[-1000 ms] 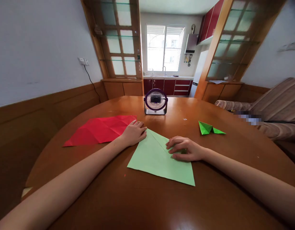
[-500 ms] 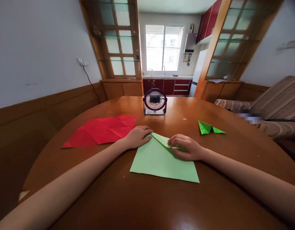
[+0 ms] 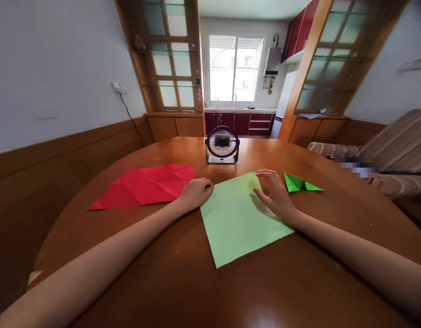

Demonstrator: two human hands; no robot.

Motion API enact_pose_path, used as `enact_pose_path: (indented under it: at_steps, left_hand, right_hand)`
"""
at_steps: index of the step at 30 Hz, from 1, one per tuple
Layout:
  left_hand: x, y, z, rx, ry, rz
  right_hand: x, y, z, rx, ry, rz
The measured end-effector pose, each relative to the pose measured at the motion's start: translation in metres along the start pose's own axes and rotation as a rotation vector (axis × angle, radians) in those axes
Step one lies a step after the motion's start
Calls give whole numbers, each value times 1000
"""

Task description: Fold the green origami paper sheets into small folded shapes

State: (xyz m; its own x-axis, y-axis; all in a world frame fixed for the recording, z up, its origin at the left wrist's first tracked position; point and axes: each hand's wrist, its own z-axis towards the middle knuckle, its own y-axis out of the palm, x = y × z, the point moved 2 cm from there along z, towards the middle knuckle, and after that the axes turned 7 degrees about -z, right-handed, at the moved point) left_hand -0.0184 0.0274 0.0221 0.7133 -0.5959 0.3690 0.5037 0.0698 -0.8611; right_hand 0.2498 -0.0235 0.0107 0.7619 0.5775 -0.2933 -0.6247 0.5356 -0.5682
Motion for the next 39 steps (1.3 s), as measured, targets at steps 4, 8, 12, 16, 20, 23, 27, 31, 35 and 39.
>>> enact_pose_path:
  at_steps: [4,8,12,16,20,23,27,31,35,39]
  left_hand:
    - [-6,1,0,40,-107,34]
    - [-4,2,-2,66,-192,85]
    - [4,3,-7,50,-114,197]
    - [10,3,-16,19,180,229]
    - [11,1,-31,-231,391,48]
    - [11,-4,-38,-415,373,-74]
    - [14,-7,-41,-437,355,-114]
    - [16,-7,-40,-358,469,-100]
    - [21,-7,-42,-238,638,-34]
    - [30,-5,-47,-137,838,99]
  right_hand:
    - [-24,-1,-4,-157,-305,-118]
    - [-35,8,-10,-410,-345,-117]
    - [-30,11,-11,-536,-253,-83]
    - [-23,9,-8,-603,-217,-24]
    - [-17,6,-5,-671,-249,46]
    - [-11,1,-2,-722,-281,99]
    - [-5,-3,1,-746,-275,162]
    - [0,-4,1,-725,-222,234]
    - [5,-2,0,-689,-171,306]
    - [7,-2,0,-628,-128,351]
